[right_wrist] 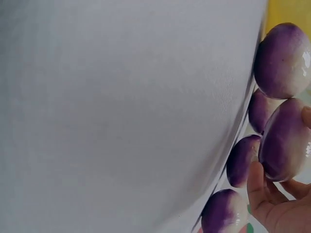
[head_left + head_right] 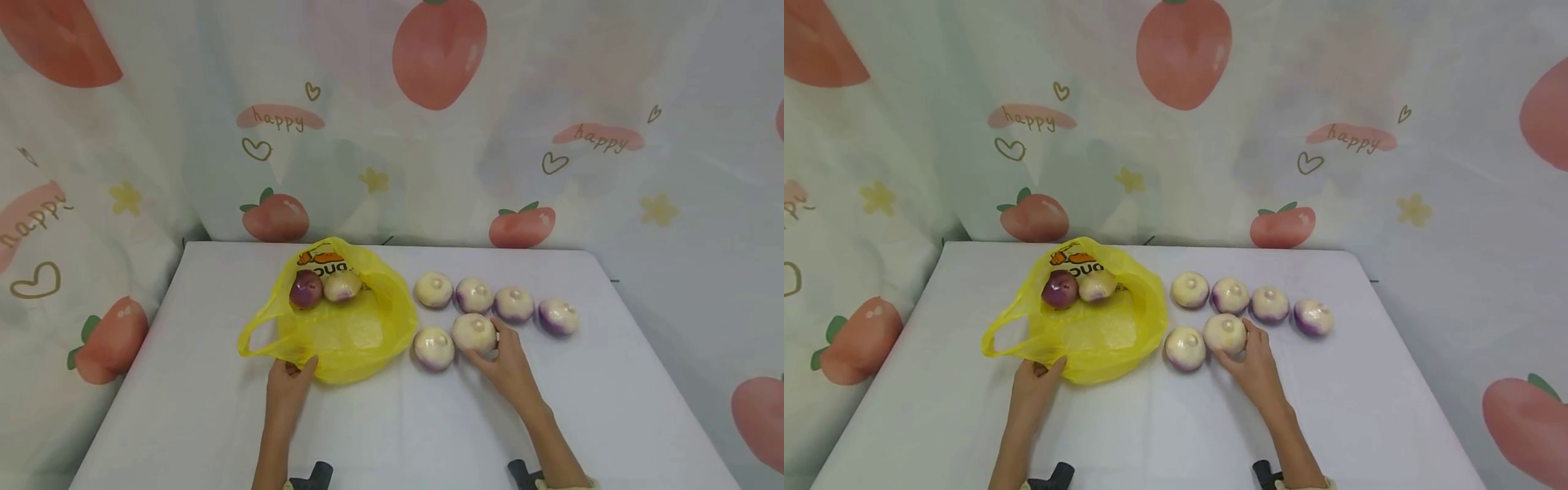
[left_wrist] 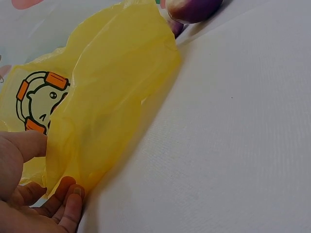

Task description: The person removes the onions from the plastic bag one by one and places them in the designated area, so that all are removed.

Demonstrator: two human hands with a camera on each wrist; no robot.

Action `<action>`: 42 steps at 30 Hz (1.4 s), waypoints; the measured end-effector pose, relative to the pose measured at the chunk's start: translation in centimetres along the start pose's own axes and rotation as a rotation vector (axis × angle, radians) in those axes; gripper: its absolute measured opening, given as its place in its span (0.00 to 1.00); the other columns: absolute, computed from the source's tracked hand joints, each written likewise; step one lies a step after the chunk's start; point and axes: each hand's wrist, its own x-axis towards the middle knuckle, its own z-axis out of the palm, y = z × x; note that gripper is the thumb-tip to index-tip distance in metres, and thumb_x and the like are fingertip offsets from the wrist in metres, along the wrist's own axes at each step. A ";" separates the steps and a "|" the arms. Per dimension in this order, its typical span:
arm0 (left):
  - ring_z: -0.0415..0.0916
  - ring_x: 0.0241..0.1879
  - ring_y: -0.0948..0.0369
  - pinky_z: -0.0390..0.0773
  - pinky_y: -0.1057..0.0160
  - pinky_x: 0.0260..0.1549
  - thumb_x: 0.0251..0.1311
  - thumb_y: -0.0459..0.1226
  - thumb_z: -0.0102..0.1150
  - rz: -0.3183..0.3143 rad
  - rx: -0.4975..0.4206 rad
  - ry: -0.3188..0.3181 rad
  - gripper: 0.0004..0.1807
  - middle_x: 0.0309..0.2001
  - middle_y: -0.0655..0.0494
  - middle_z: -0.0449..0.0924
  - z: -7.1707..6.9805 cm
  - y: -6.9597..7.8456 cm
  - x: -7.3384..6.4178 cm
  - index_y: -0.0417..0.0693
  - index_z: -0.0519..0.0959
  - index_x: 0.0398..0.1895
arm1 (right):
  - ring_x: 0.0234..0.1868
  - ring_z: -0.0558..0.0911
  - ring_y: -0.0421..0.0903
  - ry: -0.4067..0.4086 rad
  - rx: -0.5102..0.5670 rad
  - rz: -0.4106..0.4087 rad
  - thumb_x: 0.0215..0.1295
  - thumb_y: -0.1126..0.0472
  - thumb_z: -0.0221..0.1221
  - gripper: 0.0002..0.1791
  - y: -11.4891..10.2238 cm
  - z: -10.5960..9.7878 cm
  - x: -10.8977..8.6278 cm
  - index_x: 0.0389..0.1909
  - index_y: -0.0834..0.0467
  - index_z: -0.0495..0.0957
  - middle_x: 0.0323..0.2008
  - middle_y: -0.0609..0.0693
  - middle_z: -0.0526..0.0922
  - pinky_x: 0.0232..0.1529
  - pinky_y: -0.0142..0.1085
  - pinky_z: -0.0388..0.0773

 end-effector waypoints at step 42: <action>0.70 0.47 0.55 0.70 0.57 0.47 0.59 0.49 0.61 0.017 -0.016 -0.020 0.29 0.50 0.48 0.73 -0.1 -0.4 0.3 0.43 0.67 0.58 | 0.50 0.71 0.69 -0.209 -0.183 0.109 0.60 0.48 0.62 0.47 -0.2 -1.8 -0.5 0.62 0.80 0.52 0.51 0.75 0.62 0.48 0.57 0.69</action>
